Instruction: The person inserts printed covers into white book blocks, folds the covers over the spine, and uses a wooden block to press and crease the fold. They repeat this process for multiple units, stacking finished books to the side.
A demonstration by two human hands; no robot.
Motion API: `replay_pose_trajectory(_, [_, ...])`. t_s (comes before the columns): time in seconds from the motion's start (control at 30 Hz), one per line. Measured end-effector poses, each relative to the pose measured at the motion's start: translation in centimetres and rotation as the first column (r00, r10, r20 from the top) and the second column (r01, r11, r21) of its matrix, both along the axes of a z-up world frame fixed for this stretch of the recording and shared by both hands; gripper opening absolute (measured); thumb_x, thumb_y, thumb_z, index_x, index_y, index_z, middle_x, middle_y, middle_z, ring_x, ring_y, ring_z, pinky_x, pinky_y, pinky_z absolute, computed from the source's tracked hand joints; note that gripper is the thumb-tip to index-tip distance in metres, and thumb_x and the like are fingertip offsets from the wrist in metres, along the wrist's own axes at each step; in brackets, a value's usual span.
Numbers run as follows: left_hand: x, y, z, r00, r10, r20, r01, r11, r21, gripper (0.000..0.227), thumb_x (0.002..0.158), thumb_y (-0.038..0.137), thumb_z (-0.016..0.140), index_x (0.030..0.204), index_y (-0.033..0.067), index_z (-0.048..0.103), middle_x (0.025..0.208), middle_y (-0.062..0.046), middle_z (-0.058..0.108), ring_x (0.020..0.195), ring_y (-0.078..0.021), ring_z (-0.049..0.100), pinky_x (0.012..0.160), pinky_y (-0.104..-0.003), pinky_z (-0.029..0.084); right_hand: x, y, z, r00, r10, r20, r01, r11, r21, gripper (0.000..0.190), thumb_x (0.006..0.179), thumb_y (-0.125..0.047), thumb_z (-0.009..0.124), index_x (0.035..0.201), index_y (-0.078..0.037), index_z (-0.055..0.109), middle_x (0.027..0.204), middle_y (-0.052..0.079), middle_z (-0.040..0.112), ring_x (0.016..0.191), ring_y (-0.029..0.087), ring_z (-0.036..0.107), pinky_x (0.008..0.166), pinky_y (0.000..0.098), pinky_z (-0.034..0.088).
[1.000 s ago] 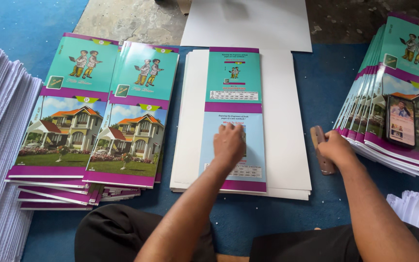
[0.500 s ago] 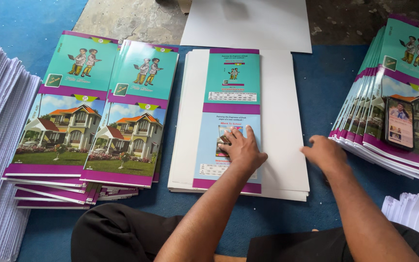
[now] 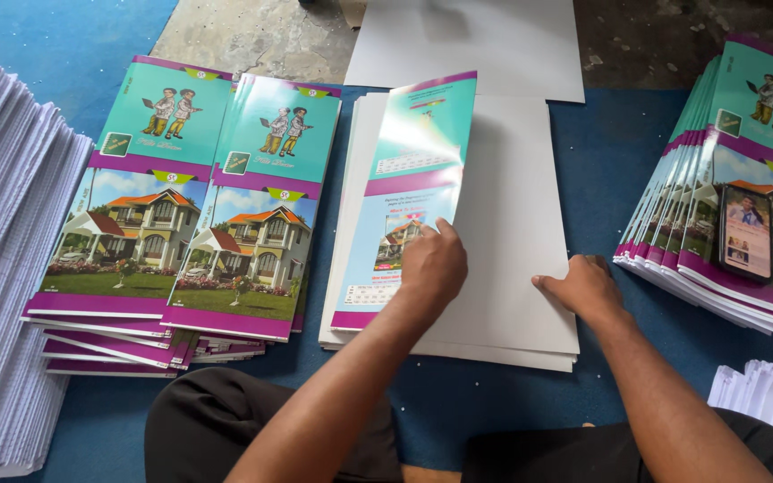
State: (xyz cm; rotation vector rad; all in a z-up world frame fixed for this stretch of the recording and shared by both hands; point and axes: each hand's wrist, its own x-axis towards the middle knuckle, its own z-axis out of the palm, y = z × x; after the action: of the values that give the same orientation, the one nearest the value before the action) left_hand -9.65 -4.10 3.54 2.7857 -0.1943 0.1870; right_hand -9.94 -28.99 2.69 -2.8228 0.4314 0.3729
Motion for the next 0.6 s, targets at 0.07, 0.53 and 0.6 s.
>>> replay_pose_trajectory(0.07, [-0.3, 1.3, 1.4, 0.999, 0.006, 0.041, -0.005, 1.000, -0.031, 0.055, 0.090, 0.008, 0.056, 0.141, -0.0125, 0.048, 0.115, -0.039, 0.065, 0.084, -0.0431, 0.073, 0.073, -0.047, 0.060, -0.1, 0.0, 0.1, 1.000, -0.025, 0.010, 0.025, 0.999, 0.020, 0.073, 0.076, -0.053, 0.083, 0.122, 0.002, 0.071, 0.132, 0.027, 0.062, 0.118, 0.039, 0.066, 0.097, 0.0505, 0.056])
replay_pose_trajectory(0.53, [1.0, 17.7, 9.5, 0.982, 0.186, -0.022, -0.187, 0.972, -0.139, 0.068, 0.092, 0.004, 0.054, 0.157, 0.0073, 0.034, 0.088, -0.024, 0.071, 0.079, -0.0388, 0.073, 0.069, -0.050, 0.059, 0.3, -0.8, -1.6, 0.995, -0.069, 0.075, 0.052, 0.976, 0.211, 0.054, 0.071, -0.035, 0.090, 0.099, 0.009, 0.076, 0.090, 0.025, 0.078, 0.071, 0.031, 0.078, 0.070, 0.0388, 0.063])
replay_pose_trajectory(0.6, [0.6, 21.0, 9.6, 0.970, 0.233, -0.068, -0.242, 0.943, -0.230, 0.062, 0.092, 0.009, 0.059, 0.152, 0.0137, 0.043, 0.091, -0.027, 0.072, 0.085, -0.0397, 0.072, 0.078, -0.052, 0.056, 0.4, -1.0, -2.0, 0.991, -0.104, 0.083, 0.081, 0.966, 0.247, 0.058, 0.070, -0.032, 0.091, 0.104, 0.010, 0.073, 0.090, 0.026, 0.077, 0.072, 0.031, 0.078, 0.069, 0.0389, 0.064])
